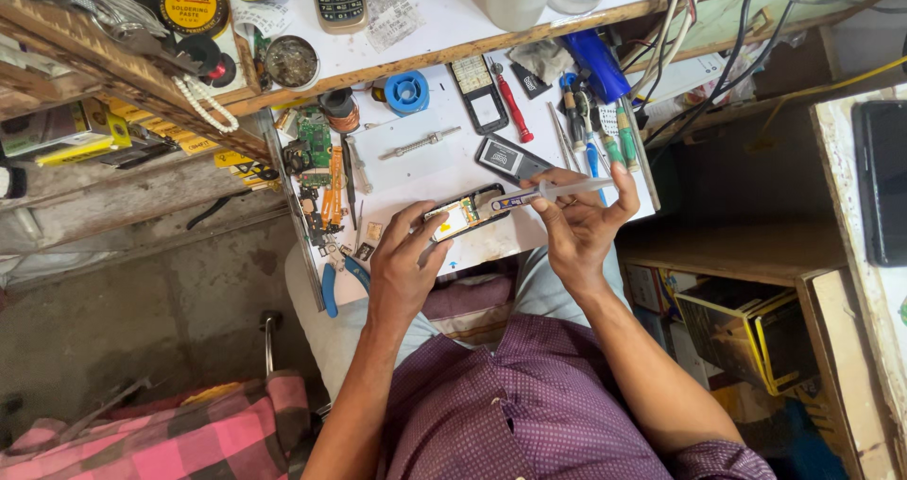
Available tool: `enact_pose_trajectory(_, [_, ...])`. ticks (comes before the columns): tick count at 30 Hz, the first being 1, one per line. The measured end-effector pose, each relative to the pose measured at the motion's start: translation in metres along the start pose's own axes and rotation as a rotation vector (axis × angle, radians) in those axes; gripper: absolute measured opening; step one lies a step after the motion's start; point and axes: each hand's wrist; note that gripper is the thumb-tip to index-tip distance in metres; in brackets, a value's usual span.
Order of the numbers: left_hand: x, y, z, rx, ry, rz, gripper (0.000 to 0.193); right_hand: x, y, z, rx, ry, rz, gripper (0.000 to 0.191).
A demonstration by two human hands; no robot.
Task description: The person uses a heat gun to heat the back of a disassembled mobile phone on the workbench, pries at the phone with a tool, adjusts a yellow bench power supply, then continues heating the phone and presses the keypad assembly back into the phone housing by hand.
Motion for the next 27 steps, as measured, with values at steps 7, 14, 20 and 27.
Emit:
enact_pose_trajectory(7, [-0.0002, 0.0000, -0.0008, -0.005, -0.011, -0.001, 0.043, 0.0003, 0.0028, 0.0001, -0.009, 0.007, 0.012, 0.089])
enact_pose_trajectory(14, [-0.0003, 0.0000, -0.0012, -0.006, -0.004, -0.001, 0.043, -0.0001, 0.0025, 0.0009, -0.005, -0.005, 0.004, 0.089])
enact_pose_trajectory(20, [-0.0006, -0.0001, 0.0001, -0.009, 0.003, -0.007, 0.043, 0.0003, 0.0009, 0.0004, -0.003, -0.004, 0.004, 0.089])
enact_pose_trajectory(27, [-0.0018, -0.0017, 0.0006, -0.015, 0.007, -0.019, 0.044, -0.0004, 0.0028, 0.0007, -0.011, -0.009, 0.010, 0.089])
Point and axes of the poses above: each hand's wrist, its own z-axis away from the middle knuckle, its own y-axis out of the back of the hand, x = y × z, and after that the axes turned 14 degrees about x, right-handed
